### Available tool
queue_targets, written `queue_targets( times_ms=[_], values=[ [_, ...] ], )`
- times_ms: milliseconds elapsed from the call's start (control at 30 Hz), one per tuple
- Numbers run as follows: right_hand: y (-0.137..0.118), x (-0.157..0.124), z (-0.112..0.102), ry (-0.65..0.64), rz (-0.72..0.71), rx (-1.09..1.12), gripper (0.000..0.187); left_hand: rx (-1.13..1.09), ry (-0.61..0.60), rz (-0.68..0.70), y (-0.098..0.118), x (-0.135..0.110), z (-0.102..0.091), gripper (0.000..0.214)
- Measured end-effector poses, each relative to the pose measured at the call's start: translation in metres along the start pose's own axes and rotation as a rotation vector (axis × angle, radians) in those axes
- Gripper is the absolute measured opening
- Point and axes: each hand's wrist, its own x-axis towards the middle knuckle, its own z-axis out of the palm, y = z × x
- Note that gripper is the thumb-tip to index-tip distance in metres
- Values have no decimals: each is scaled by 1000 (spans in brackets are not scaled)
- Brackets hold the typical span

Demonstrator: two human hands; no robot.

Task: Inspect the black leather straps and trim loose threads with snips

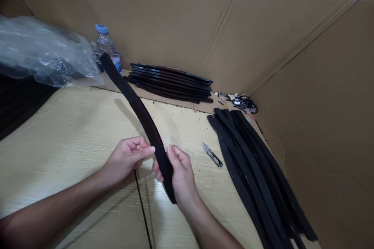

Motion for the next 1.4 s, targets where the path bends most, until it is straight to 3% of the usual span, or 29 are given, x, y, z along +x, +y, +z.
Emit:
queue_targets(
  times_ms=[100,333,467,600,800,1000,1200,1400],
  values=[
    [1,0,-3,-61,-83,-47,23,-10,10,21,0,5,-5,34],
    [-3,1,-11,-175,-4,-197,20,-27,-169,-3,4,5,-9,29],
    [-9,-1,-10,-302,53,-115,23,-20,-264,-13,6,2,-9,23],
    [-7,-2,-7,-273,4,-63,28,-13,-293,-14,6,1,-8,23],
    [0,-3,-4,-115,23,-76,30,83,-115,19,-1,-2,-3,28],
    [4,-4,1,-10,-12,-149,33,80,-28,21,-3,-9,8,33],
    [0,0,1,-29,41,-52,31,10,24,-12,-3,-3,6,36],
    [-4,2,-3,-50,31,-65,27,-108,-19,-41,-4,-1,0,36]
  ],
)
